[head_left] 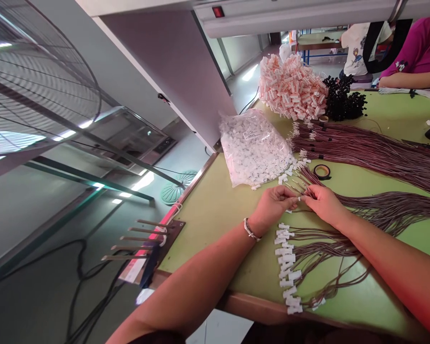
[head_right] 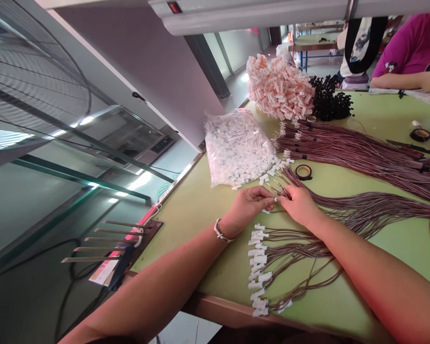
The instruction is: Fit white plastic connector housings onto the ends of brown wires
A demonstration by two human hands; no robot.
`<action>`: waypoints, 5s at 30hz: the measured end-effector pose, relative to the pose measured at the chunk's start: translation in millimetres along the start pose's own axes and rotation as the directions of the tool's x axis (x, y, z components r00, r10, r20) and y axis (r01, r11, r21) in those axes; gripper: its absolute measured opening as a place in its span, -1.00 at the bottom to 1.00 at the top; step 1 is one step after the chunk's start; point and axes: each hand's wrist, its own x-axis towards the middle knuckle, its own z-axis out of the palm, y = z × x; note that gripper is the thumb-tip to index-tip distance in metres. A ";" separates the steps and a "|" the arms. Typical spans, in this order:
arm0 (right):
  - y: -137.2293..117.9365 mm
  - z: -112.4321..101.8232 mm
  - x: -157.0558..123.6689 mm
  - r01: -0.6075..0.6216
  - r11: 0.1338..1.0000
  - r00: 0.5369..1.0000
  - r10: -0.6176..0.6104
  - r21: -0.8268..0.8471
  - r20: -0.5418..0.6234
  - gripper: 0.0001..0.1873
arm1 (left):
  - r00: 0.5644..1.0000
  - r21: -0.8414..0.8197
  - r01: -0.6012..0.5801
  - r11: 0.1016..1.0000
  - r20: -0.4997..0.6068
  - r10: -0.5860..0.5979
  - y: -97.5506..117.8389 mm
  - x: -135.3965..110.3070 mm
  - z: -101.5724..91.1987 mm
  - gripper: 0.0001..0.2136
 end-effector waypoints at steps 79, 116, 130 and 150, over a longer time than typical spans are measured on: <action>-13.8 3.2 -8.5 0.000 0.981 0.981 0.038 0.196 -0.190 -0.76 | 0.988 -0.121 0.152 0.981 0.022 -0.150 7.5 2.0 -12.4 -0.83; -1.4 7.1 -3.5 0.022 0.998 0.990 -0.030 -0.057 -0.136 -0.82 | 0.998 -0.035 -0.043 0.998 -0.058 0.040 0.3 1.1 6.5 -0.96; 2.6 0.1 -4.4 -0.151 0.938 0.982 0.179 0.311 -0.063 -0.65 | 0.810 0.501 -0.426 0.754 0.583 0.070 49.8 -21.3 -52.1 -0.90; -4.2 2.8 -4.3 -0.035 0.986 0.985 0.062 0.162 -0.162 -0.80 | 0.969 0.787 0.015 0.617 -0.164 0.185 33.0 -6.1 -51.0 -0.87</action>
